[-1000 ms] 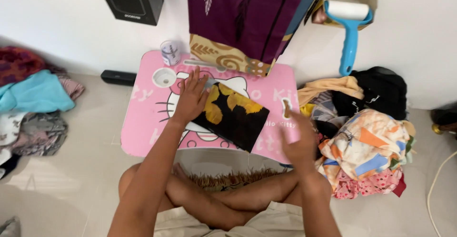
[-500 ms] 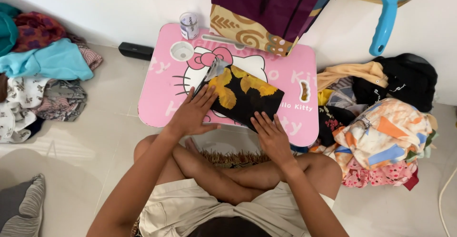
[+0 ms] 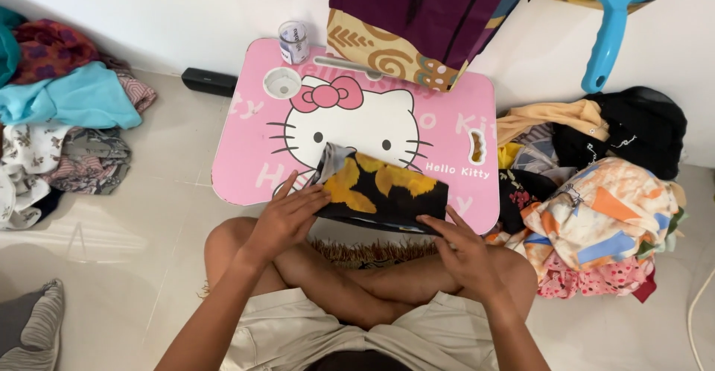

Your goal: The person uses a lint roller to remove lint from a black floral-patterned cloth laid on a pink Hello Kitty table. They repeatedly roll the adhesive roller over the fabric, flip the cloth, and continue rolling until the surface appears clean.

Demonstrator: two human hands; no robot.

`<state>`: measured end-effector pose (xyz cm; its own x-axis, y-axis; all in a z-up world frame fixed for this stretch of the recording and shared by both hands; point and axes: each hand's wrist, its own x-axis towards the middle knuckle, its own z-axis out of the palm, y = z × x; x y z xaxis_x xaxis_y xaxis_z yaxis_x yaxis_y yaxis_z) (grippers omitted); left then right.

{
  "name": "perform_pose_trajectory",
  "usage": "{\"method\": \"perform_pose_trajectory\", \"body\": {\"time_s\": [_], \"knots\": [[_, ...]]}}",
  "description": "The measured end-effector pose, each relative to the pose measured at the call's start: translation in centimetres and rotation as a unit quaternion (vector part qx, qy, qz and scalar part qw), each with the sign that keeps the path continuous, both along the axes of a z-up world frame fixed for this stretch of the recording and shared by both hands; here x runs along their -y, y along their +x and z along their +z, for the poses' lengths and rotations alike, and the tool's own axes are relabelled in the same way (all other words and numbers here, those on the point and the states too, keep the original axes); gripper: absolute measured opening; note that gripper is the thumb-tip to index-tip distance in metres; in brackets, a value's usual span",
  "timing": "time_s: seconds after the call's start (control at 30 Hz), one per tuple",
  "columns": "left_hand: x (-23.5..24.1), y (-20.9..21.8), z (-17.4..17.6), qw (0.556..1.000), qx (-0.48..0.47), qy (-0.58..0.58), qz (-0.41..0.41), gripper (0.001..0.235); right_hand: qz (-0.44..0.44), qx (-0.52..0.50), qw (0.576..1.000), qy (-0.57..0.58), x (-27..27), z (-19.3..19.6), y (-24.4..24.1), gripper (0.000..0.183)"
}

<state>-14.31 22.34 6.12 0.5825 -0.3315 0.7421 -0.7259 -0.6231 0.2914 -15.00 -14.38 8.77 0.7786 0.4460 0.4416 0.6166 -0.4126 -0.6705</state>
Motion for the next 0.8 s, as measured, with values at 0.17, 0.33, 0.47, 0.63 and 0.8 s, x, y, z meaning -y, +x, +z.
{"method": "perform_pose_trajectory", "body": {"time_s": [0.17,0.33,0.47,0.63,0.8], "knots": [[0.6,1.3,4.9,0.954,-0.165,-0.241,-0.072,0.041,-0.174,-0.103,0.977,0.065,1.9,3.2,1.3,0.026],[2.3,6.1,6.6,0.939,-0.204,-0.274,0.027,0.021,-0.194,-0.114,0.950,0.218,1.6,2.9,7.5,0.019],[3.1,12.1,1.7,0.918,-0.293,-0.239,0.125,0.020,-0.237,-0.202,0.918,0.246,2.5,-3.2,14.8,0.027],[3.9,15.0,0.1,0.915,-0.333,-0.176,0.145,0.029,-0.318,-0.118,0.935,0.100,0.1,-5.1,15.7,0.037],[4.0,16.3,-0.7,0.927,-0.313,-0.135,0.154,0.034,-0.258,0.037,0.965,-0.032,-4.6,-0.3,12.4,0.037]]}}
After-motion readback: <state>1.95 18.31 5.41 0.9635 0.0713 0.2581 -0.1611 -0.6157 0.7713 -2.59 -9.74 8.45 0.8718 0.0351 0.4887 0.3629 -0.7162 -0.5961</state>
